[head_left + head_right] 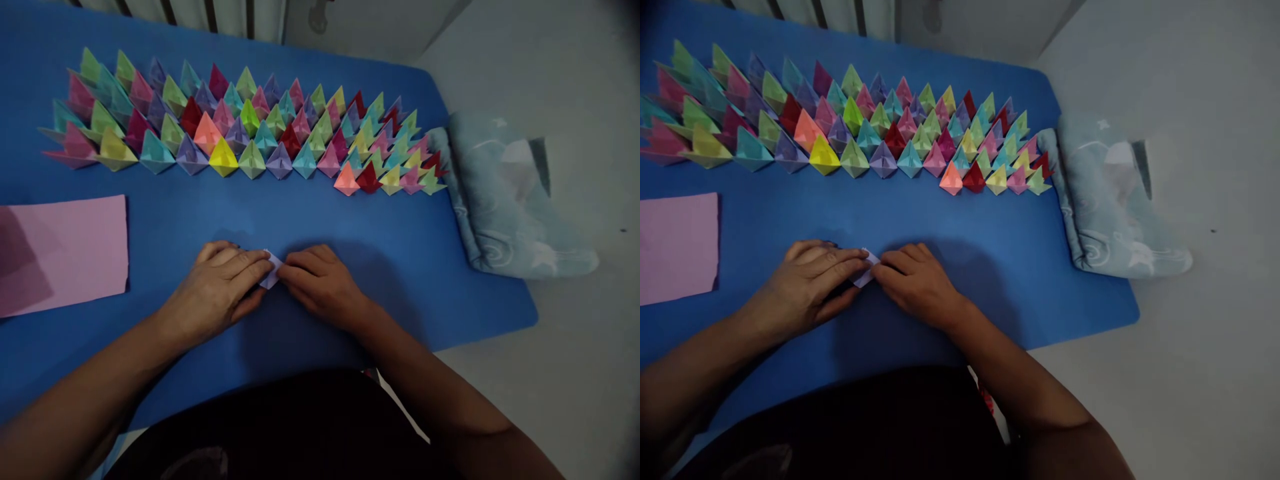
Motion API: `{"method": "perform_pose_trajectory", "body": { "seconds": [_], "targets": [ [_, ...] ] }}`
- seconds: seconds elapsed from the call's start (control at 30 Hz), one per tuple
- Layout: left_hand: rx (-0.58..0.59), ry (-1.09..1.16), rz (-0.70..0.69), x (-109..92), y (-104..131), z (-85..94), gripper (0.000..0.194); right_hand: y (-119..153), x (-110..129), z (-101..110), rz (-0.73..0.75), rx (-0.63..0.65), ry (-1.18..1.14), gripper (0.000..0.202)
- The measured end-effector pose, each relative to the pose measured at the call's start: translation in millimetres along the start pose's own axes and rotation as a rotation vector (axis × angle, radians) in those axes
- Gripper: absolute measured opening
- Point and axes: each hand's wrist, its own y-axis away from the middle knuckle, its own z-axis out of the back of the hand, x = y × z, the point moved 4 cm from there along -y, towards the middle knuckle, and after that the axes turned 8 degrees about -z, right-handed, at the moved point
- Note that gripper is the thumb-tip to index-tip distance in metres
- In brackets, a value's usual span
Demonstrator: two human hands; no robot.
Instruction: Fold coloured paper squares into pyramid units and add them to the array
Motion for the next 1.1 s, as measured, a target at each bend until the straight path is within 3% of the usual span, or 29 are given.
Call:
{"method": "perform_pose_trajectory", "body": {
  "seconds": [0.4, 0.63, 0.83, 1.1],
  "targets": [
    [-0.051, -0.031, -0.019, -2.4, -2.3, 3.2, 0.023, -0.4, -1.7, -3.0, -0.066, 0.051, 0.036, 0.025],
    [-0.038, -0.033, -0.001, -3.7, -3.8, 2.2, 0.022, -0.7, -2.8, -1.1, -0.119, 0.004, -0.01, 0.024],
    [-0.023, -0.017, 0.043, -0.5, -4.2, 2.4, 0.021, -3.3, -2.0, -0.2, -0.227, -0.012, -0.139, 0.023],
    [-0.047, 0.074, 0.155, 5.7, -4.5, 1.2, 0.029, -7.9, 2.7, -2.4, -0.313, -0.009, -0.146, 0.021]
  ]
}}
